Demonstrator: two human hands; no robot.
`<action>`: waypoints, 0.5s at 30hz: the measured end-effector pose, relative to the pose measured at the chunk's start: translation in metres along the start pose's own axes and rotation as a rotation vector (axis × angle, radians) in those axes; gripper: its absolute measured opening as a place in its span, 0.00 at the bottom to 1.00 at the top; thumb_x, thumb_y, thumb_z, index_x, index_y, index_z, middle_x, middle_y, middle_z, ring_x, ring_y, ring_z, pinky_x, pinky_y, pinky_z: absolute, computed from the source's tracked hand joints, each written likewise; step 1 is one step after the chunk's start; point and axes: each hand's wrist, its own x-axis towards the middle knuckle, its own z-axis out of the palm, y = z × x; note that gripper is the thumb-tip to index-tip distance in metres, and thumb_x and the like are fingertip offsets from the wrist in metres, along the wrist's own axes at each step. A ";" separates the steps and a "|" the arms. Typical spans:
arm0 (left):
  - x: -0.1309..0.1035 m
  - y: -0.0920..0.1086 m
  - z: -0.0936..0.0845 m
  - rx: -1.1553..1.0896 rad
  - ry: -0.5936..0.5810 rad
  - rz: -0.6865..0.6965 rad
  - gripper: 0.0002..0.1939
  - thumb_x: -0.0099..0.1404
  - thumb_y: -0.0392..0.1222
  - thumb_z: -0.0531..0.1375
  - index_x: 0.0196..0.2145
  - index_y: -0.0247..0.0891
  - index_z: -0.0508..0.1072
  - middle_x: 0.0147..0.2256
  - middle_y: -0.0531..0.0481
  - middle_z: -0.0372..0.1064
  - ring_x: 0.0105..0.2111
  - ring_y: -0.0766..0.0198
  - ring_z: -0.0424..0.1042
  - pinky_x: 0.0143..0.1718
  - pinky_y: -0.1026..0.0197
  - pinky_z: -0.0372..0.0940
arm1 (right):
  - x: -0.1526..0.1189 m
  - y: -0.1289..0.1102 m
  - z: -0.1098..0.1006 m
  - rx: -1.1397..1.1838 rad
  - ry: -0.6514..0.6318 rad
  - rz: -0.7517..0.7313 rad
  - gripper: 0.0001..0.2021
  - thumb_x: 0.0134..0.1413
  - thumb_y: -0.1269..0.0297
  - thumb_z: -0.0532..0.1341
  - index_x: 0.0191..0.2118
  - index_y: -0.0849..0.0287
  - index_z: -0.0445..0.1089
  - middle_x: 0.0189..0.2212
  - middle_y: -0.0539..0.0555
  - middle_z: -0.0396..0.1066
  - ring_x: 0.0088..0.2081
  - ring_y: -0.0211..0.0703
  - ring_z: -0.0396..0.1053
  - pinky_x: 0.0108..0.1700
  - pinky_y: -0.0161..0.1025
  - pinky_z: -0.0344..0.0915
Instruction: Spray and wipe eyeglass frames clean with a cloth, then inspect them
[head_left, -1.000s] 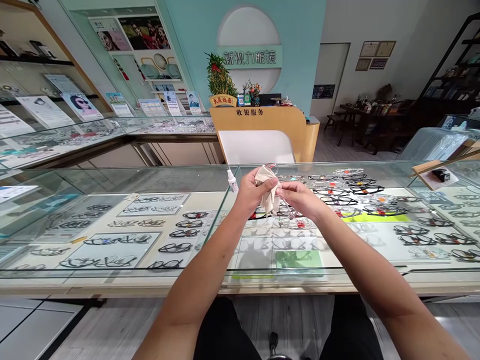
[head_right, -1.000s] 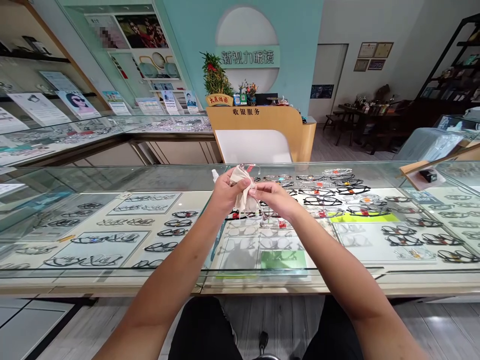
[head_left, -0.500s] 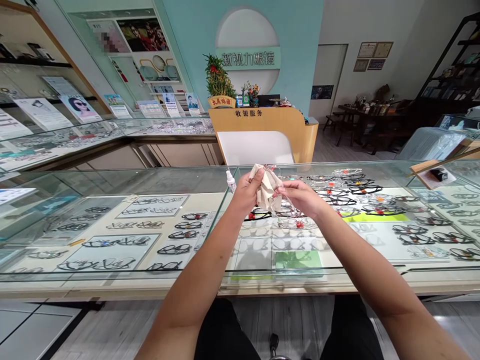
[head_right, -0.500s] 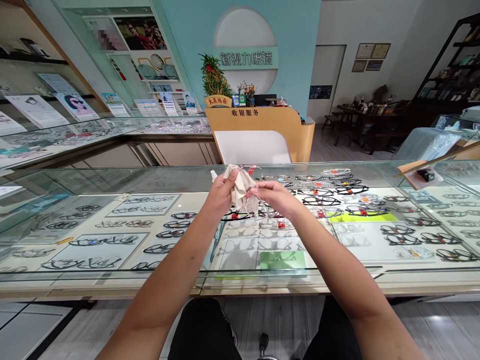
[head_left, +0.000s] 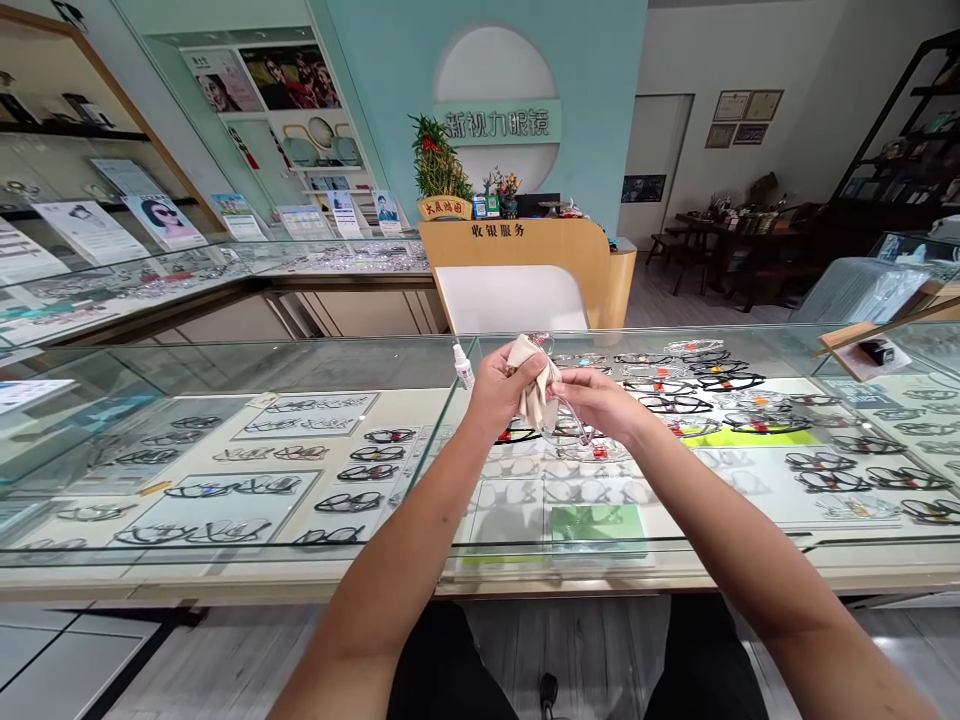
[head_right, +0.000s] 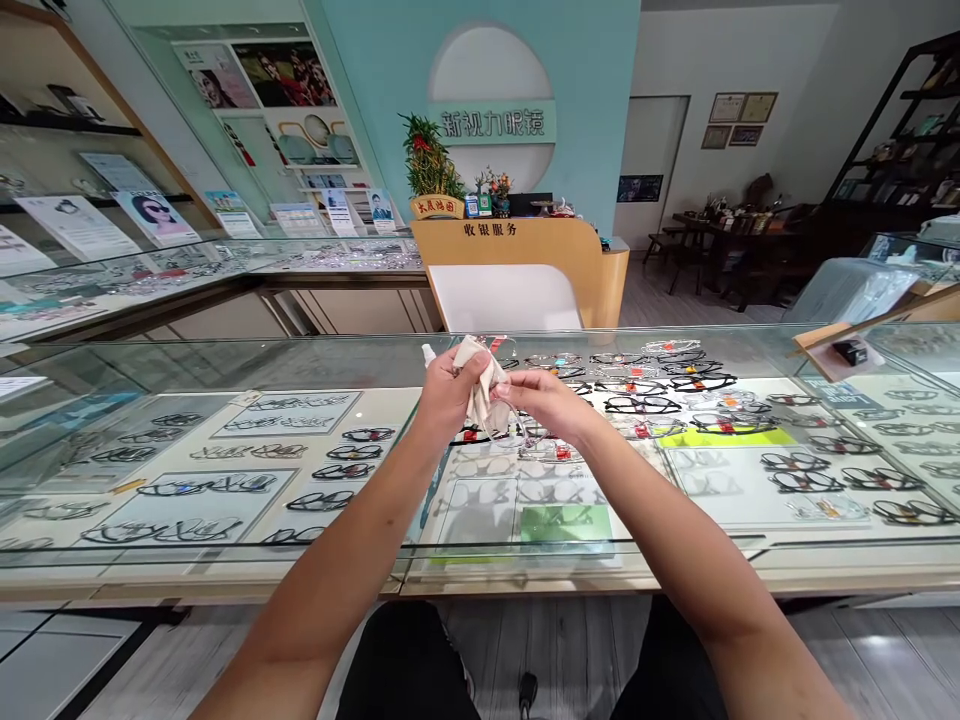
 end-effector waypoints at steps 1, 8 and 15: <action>0.000 -0.002 0.001 0.014 0.048 0.020 0.34 0.51 0.73 0.79 0.30 0.37 0.76 0.24 0.54 0.70 0.23 0.68 0.65 0.25 0.64 0.61 | 0.001 0.002 0.001 0.001 0.010 0.002 0.23 0.45 0.42 0.83 0.35 0.56 0.85 0.34 0.52 0.81 0.38 0.43 0.74 0.48 0.42 0.69; 0.015 -0.004 -0.019 0.059 0.326 0.129 0.37 0.55 0.80 0.72 0.30 0.39 0.74 0.26 0.52 0.70 0.25 0.66 0.68 0.26 0.64 0.62 | -0.002 -0.008 -0.003 -0.007 0.082 -0.112 0.20 0.46 0.45 0.83 0.31 0.56 0.82 0.41 0.54 0.77 0.44 0.44 0.72 0.50 0.41 0.69; 0.051 0.006 -0.108 0.378 0.853 0.376 0.21 0.76 0.63 0.59 0.45 0.41 0.71 0.41 0.46 0.75 0.41 0.55 0.76 0.46 0.56 0.72 | -0.003 -0.027 -0.031 0.080 0.255 -0.173 0.18 0.47 0.47 0.81 0.33 0.54 0.80 0.41 0.56 0.80 0.49 0.50 0.77 0.51 0.43 0.73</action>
